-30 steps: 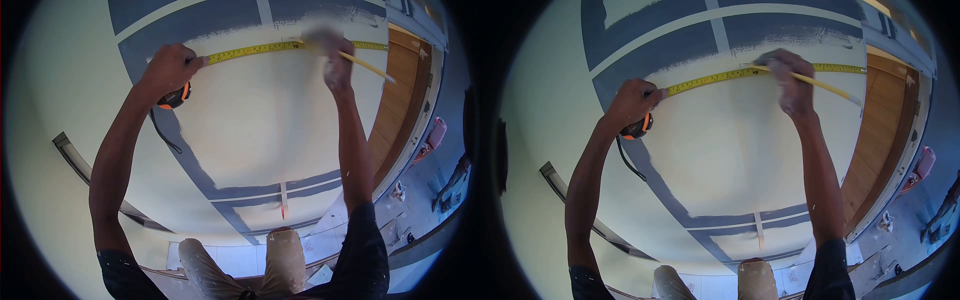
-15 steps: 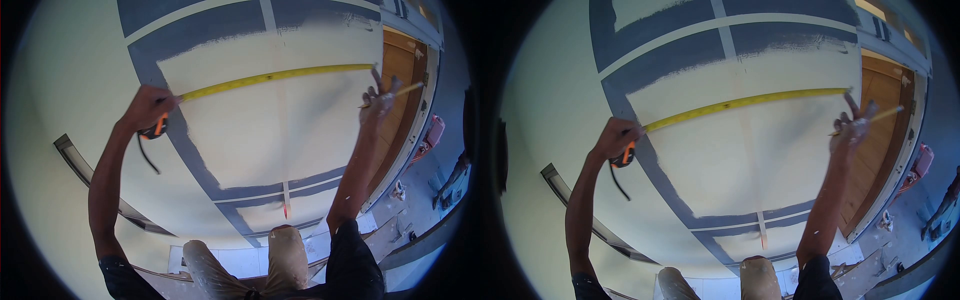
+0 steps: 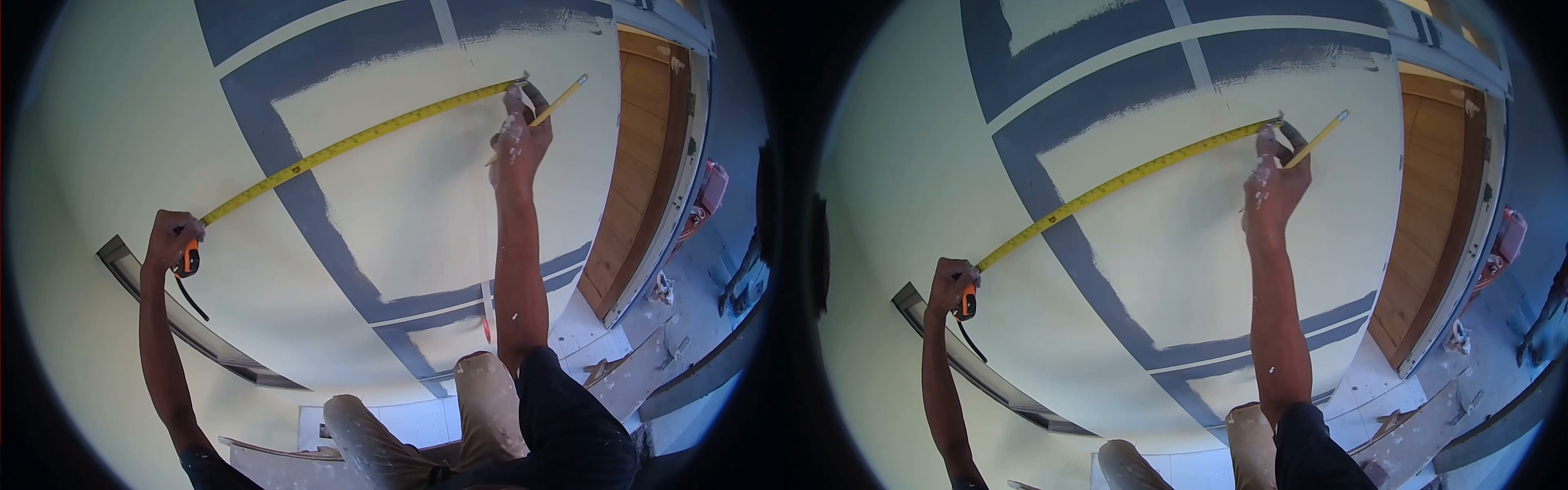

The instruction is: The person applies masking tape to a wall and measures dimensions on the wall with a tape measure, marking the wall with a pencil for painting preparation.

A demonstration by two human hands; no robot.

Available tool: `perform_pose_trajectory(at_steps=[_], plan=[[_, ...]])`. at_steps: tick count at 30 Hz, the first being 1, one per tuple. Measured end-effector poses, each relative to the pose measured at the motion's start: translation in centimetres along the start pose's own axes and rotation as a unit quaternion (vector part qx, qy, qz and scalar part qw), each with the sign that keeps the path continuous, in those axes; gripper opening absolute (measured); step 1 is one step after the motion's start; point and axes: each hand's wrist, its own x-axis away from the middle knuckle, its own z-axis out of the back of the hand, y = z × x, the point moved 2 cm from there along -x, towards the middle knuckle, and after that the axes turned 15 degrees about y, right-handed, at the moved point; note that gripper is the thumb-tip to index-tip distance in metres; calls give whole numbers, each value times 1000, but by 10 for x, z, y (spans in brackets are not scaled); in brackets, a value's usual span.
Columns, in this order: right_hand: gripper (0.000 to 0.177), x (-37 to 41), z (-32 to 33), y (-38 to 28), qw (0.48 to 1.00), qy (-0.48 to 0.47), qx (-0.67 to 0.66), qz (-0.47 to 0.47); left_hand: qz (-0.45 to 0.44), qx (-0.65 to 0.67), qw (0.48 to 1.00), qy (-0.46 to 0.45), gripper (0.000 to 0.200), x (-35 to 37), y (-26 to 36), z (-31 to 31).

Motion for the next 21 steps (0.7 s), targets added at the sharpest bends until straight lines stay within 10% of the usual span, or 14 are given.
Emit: perform_pose_trajectory(at_steps=[21], plan=[[26, 8, -43, 31, 998, -36, -8, -50, 6, 17, 996, 88, 15, -3, -68, 18]])
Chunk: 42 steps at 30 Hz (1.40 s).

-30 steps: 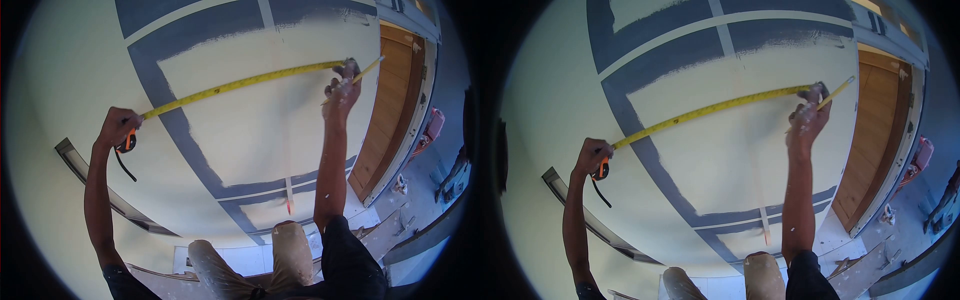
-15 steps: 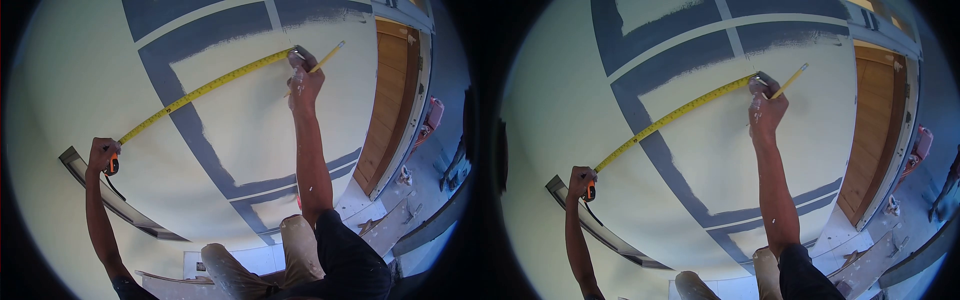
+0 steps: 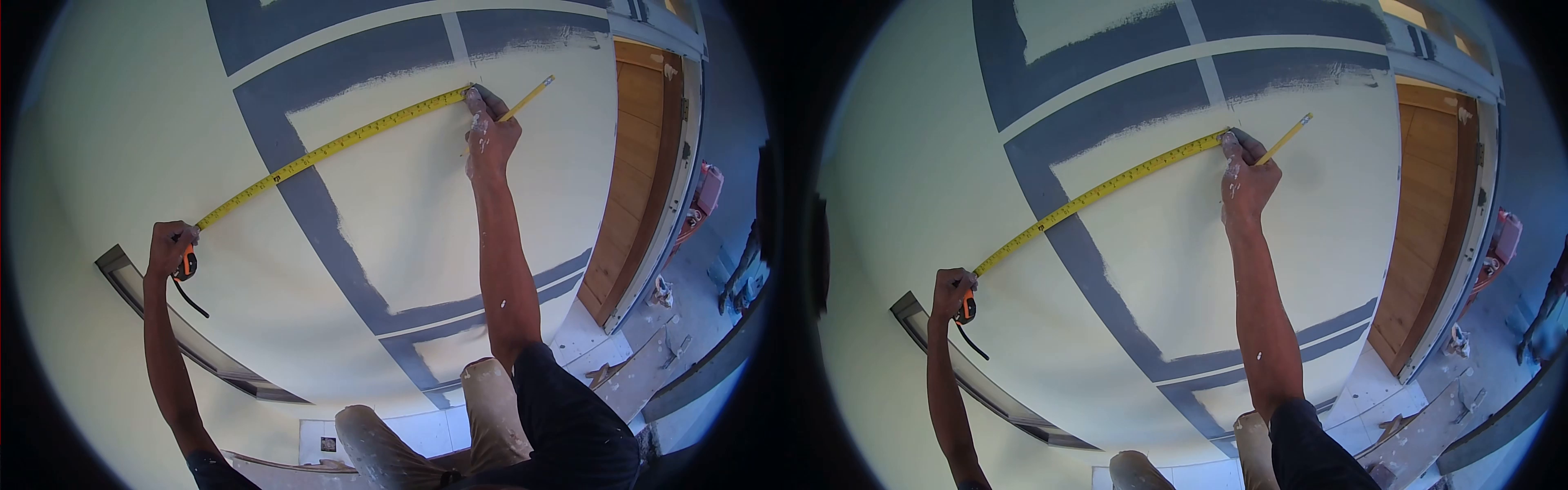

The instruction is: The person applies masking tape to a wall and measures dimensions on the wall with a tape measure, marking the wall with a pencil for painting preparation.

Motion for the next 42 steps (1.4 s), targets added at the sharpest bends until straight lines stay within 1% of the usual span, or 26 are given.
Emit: perform_pose_trajectory(at_steps=[5, 7, 8, 9, 10, 11, 12, 13, 14, 16, 19, 21, 23, 26, 28, 31, 34, 35, 37, 39, 41, 42], plan=[[25, -1, -1, -2, 1000, 5, 14, 14, -8, -15, 1000, 7, 16, -6, 1, 1], [24, -3, -1, -3, 999, 6, 23, 22, -10, -5, 1000, 9, 22, -8, 1, 0], [23, -6, 0, -3, 998, 26, 47, 36, -16, -16, 1000, 4, 25, -11, 0, -1], [22, -8, -2, -1, 996, 39, 72, 47, -18, -30, 999, 1, 28, -14, 0, 0], [22, -18, 2, 7, 994, 26, 70, 79, -33, -73, 997, 7, 32, -17, 1, 2], [25, -16, 2, 6, 997, 15, 59, 50, -44, -121, 992, 15, 35, -20, 4, 3], [27, -17, 0, 8, 997, 1, 44, 65, -48, -133, 990, 26, 37, -23, 9, 4], [27, -20, 1, 8, 994, 2, 64, 86, -54, -144, 987, 36, 39, -26, 15, 4], [27, -17, -3, 6, 991, 16, 79, 104, -30, -154, 987, 39, 40, -29, 18, 4], [26, 0, -6, -6, 991, 24, 99, 90, -1, -161, 986, 48, 40, -32, 19, 0], [25, 1, -8, -6, 990, 28, 103, 89, 23, -186, 981, 59, 40, -37, 18, -5], [25, 1, -8, -5, 990, 30, 105, 86, 54, -205, 976, 48, 39, -40, 15, -8], [26, 0, -8, -5, 989, 35, 110, 90, 46, -209, 976, 50, 40, -40, 16, -9], [25, 1, -10, -6, 988, 38, 119, 92, 64, -233, 970, 35, 41, -42, 14, -10], [25, 2, -9, -7, 987, 32, 123, 95, 35, -223, 973, 43, 42, -42, 13, -11], [25, 1, -8, -8, 987, 32, 128, 95, 29, -226, 972, 49, 42, -44, 10, -11], [25, 3, -12, -6, 988, 28, 120, 92, 50, -230, 970, 52, 42, -45, 4, -12], [25, 2, -11, -6, 989, 26, 111, 94, 45, -227, 971, 50, 42, -44, 3, -9], [24, -7, -3, -1, 986, 16, 134, 96, -54, -258, 962, 74, 44, -44, 7, -10], [23, -13, -2, 6, 989, 17, 87, 121, -17, -285, 957, 53, 46, -47, 16, -11], [23, -4, -6, 0, 992, 31, 81, 93, -31, -231, 970, 68, 45, -48, 12, -13], [23, -3, -7, -2, 991, 42, 78, 98, -43, -227, 971, 65, 45, -48, 9, -14]])
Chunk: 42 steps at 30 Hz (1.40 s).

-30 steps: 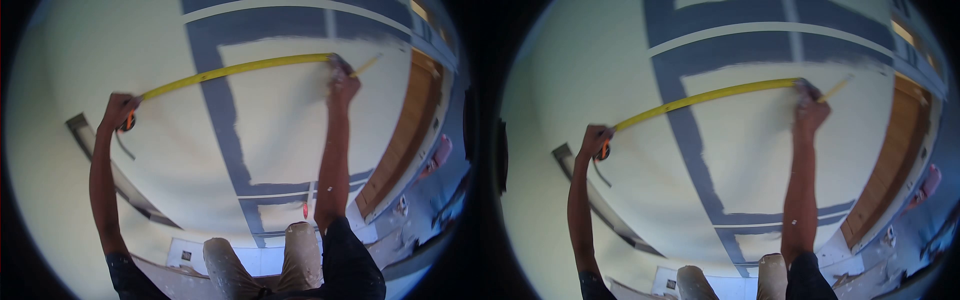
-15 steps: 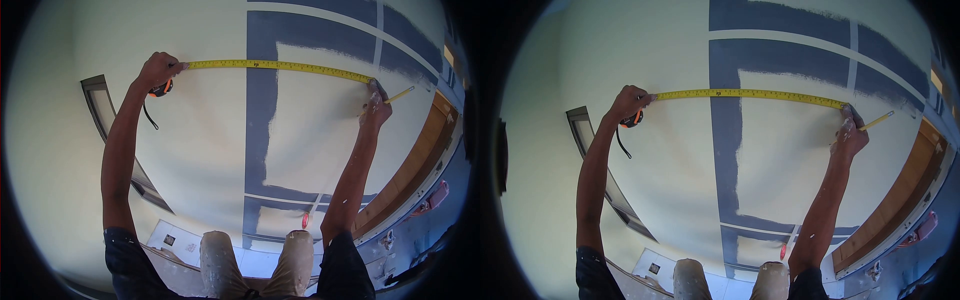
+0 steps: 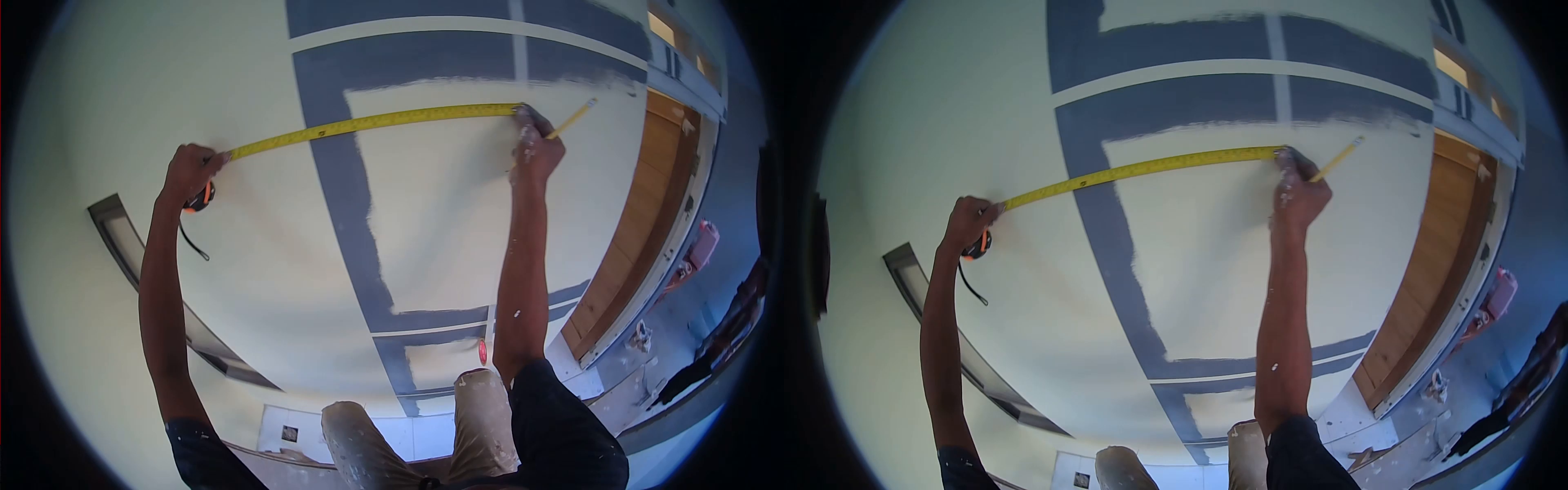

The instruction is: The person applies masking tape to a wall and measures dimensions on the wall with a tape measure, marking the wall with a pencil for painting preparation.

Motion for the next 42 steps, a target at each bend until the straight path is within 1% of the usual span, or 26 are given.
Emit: perform_pose_trajectory(at_steps=[2, 7, 9, 10, 13, 15, 16, 17, 18, 19, 20, 21, 22, 23, 24, 25, 26, 27, 28, 29, 31, 32, 34, 37, 39, 42], plan=[[23, 1, -1, -1, 1000, -7, 4, -25, 21, 34, 999, 6, 42, 0, -6, -6], [24, -1, 4, -2, 1000, -22, -8, -11, 18, 23, 1000, -3, 38, 4, 0, -2], [26, -1, 12, -7, 994, -43, -45, -91, 24, 82, 996, -35, 34, 11, -7, 2], [26, -1, 22, -12, 994, -39, -50, -90, 28, 94, 993, -61, 29, 20, -13, 3], [27, -1, 73, -15, 995, -73, -19, -69, 27, 158, 980, -120, 13, 70, -18, -3], [29, -5, 108, -13, 989, -122, 50, -59, 45, 261, 949, -170, 8, 116, -21, -9], [29, -13, 121, -9, 990, -120, 49, -60, 77, 294, 934, -190, 10, 138, -2, -5], [37, -20, 133, -6, 992, -115, -16, -56, 110, 355, 908, -192, 11, 164, -5, -8], [46, -24, 139, -4, 989, -110, -82, -52, 156, 370, 897, -185, 12, 190, -4, -8], [62, -26, 126, -7, 991, -39, -90, 87, 189, 362, 899, -155, 12, 219, -8, -8], [62, -39, 125, -7, 985, -77, -75, 137, 216, 400, 881, -131, 13, 249, -18, -11], [62, -54, 124, -7, 973, -115, -60, 190, 240, 388, 884, -103, 15, 272, -12, -10], [62, -63, 117, -5, 973, -114, -63, 191, 288, 359, 886, -61, 20, 298, -8, -8], [60, -71, 106, -3, 958, -169, -61, 222, 284, 313, 906, 2, 29, 326, -7, -9], [58, -78, 96, -2, 939, -225, -58, 253, 297, 326, 897, 3, 35, 358, -15, -12], [46, -76, 80, -5, 949, -225, -111, 191, 311, 340, 888, 3, 41, 387, -22, -15], [38, -76, 67, -8, 946, -229, -109, 203, 370, 367, 852, 54, 47, 413, -11, -18], [31, -79, 58, -9, 943, -233, -107, 214, 354, 423, 832, 67, 46, 431, -2, -17], [31, -84, 51, -6, 943, -233, -107, 213, 419, 428, 787, 146, 42, 477, -13, -32], [25, -88, 44, 0, 939, -259, -104, 203, 408, 446, 785, 134, 39, 502, -16, -34], [21, -91, 36, 6, 934, -284, -100, 191, 461, 436, 745, 205, 38, 520, 9, -32], [18, -90, 32, 4, 932, -294, -82, 194, 462, 435, 745, 205, 38, 524, 17, -27], [16, -88, 27, 1, 931, -303, -62, 196, 466, 435, 756, 150, 40, 531, 28, -19], [13, -89, 25, 0, 938, -279, -48, 200, 477, 431, 750, 157, 41, 536, 32, -20], [14, -91, 24, 3, 930, -279, -13, 239, 486, 427, 745, 166, 42, 539, 34, -19], [14, -90, 22, 3, 934, -281, -27, 218, 499, 420, 737, 179, 43, 544, 34, -15]])
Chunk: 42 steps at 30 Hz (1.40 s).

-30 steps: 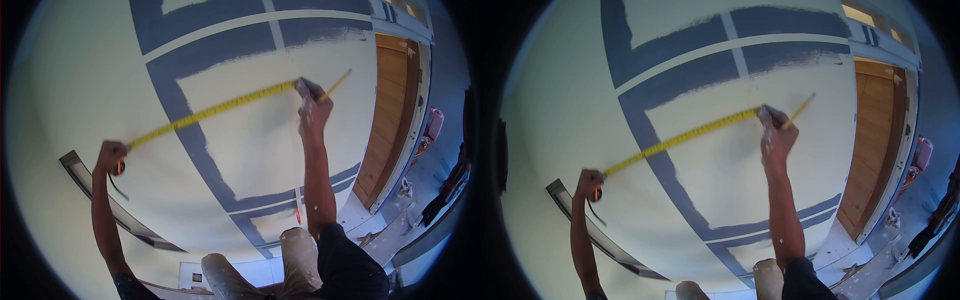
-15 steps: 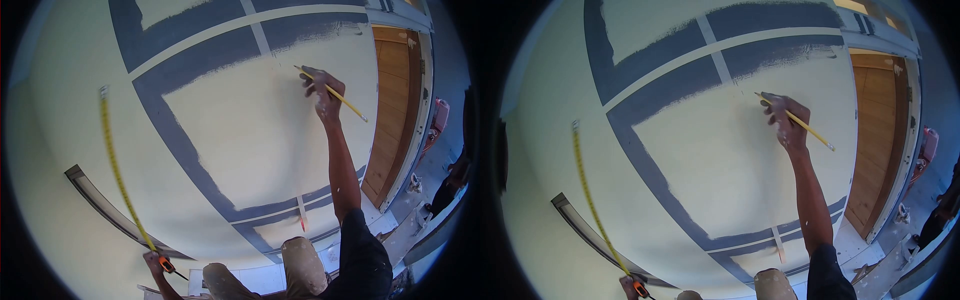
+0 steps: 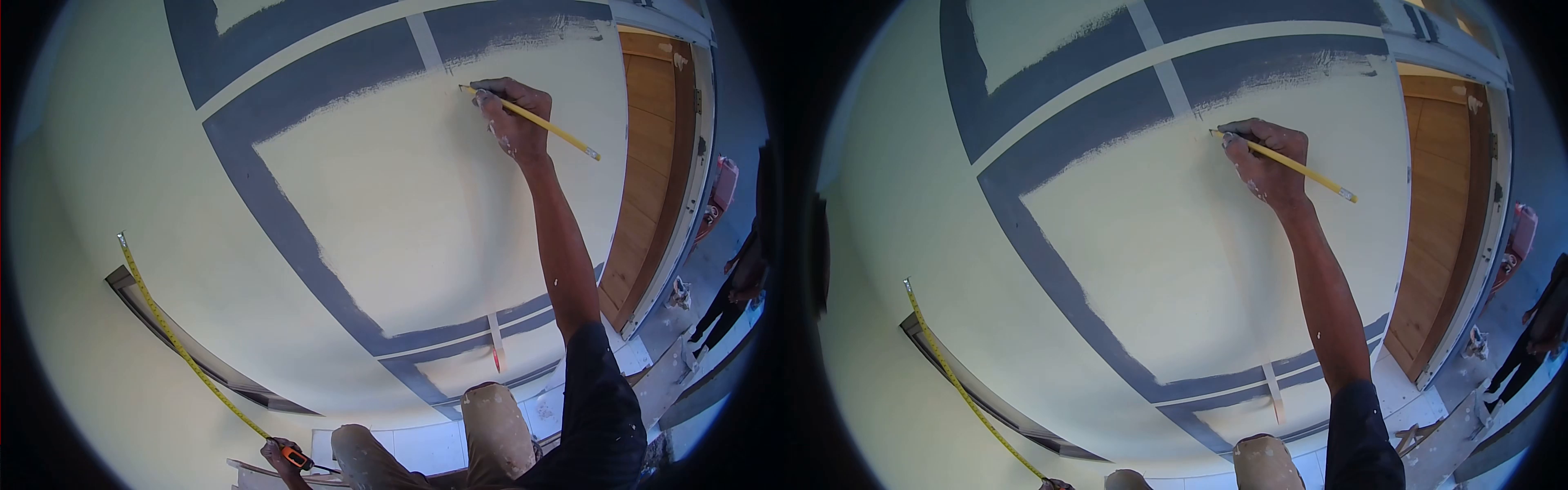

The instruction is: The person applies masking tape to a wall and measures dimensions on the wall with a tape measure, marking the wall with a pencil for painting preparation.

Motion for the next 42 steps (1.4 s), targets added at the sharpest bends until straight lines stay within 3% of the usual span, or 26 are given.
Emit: perform_pose_trajectory(at_steps=[16, 22, 25, 27, 29, 31, 32, 33, 35, 37, 41, 42], plan=[[16, -3, 1, -4, 998, -3, 46, -39, 25, 2, 999, 32, 43, 18, -12, 6], [14, -4, -3, -9, 998, 36, 17, -39, 26, 23, 999, 23, 43, 10, -9, -3], [18, -4, 6, -6, 997, -21, 61, -50, 23, 23, 999, 10, 44, 6, 1, -19], [21, 4, 12, -4, 994, -29, -88, -63, -4, 14, 1000, -16, 45, 0, 13, -34], [25, 22, 20, -15, 990, -16, -140, -27, -30, -20, 996, -86, 46, -14, 33, -55], [34, 51, 22, -35, 984, 11, -176, 7, -54, 35, 997, -37, 43, -24, 52, -88], [39, 69, 16, -47, 987, 27, -159, 8, -69, -37, 993, -89, 40, -47, 51, -90], [42, 83, 11, -55, 989, 31, -129, -62, -83, -110, 980, -142, 37, -73, 54, -89], [43, 100, 1, -70, 963, 24, -163, -212, -92, -165, 933, -305, 32, -89, 115, -153], [46, 100, -13, -81, 956, 58, -161, -237, -61, -191, 928, -314, 31, -114, 143, -196], [58, 86, -33, -79, 940, 143, -172, -257, -187, -191, 871, -411, 22, -173, 185, -262], [53, 84, -34, -75, 934, 156, -193, -258, -198, -207, 868, -406, 21, -180, 197, -274]])
